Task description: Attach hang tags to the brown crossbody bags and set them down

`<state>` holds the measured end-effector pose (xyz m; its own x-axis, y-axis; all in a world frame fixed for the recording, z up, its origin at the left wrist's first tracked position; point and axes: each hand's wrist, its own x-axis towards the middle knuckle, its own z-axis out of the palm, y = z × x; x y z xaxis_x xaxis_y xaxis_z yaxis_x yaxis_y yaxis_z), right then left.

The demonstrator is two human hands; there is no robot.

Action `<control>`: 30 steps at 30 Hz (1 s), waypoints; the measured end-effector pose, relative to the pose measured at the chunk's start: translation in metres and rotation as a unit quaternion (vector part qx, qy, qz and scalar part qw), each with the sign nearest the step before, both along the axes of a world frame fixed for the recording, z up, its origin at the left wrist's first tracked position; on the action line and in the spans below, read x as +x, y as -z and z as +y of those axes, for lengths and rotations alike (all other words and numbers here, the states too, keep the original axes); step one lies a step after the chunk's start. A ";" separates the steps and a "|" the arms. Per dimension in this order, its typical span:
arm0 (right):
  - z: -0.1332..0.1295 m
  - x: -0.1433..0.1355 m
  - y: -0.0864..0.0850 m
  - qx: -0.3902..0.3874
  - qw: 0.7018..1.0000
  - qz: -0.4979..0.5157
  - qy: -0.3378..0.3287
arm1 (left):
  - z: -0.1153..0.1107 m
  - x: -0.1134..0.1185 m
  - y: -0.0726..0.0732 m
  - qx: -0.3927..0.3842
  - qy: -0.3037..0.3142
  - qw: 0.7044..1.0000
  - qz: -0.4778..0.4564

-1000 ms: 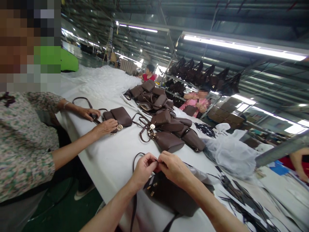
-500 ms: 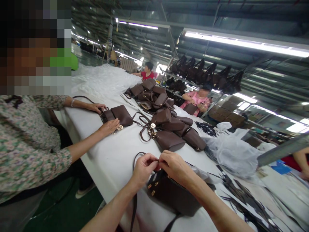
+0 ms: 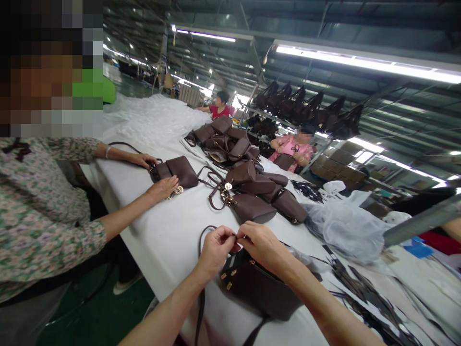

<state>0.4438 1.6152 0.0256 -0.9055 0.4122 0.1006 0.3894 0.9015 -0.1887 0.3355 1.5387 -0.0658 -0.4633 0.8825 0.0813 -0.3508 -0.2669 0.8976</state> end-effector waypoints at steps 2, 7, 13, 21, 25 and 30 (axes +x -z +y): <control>0.000 0.000 0.002 0.006 1.000 0.010 0.014 | 0.001 -0.001 0.000 -0.006 -0.001 1.000 0.005; 0.001 0.000 0.005 0.015 0.999 0.016 0.026 | 0.001 -0.002 -0.001 -0.028 -0.002 1.000 0.004; 0.004 0.000 0.007 0.028 0.999 0.005 0.023 | 0.001 -0.003 -0.005 -0.034 0.005 0.999 0.004; -0.001 0.002 0.023 0.188 0.980 -0.066 0.015 | 0.006 -0.001 -0.005 -0.053 -0.001 0.999 -0.011; -0.003 0.000 0.030 0.243 0.968 -0.064 0.018 | 0.007 0.001 -0.006 -0.054 -0.007 0.998 -0.016; -0.005 -0.002 0.026 0.201 0.976 -0.063 0.045 | 0.007 0.001 -0.003 -0.052 -0.014 0.999 0.002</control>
<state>0.4415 1.6105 -0.0001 -0.8829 0.4412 0.1607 0.4681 0.8537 0.2284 0.3365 1.5458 -0.0630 -0.4885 0.8725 -0.0090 -0.3410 -0.1814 0.9224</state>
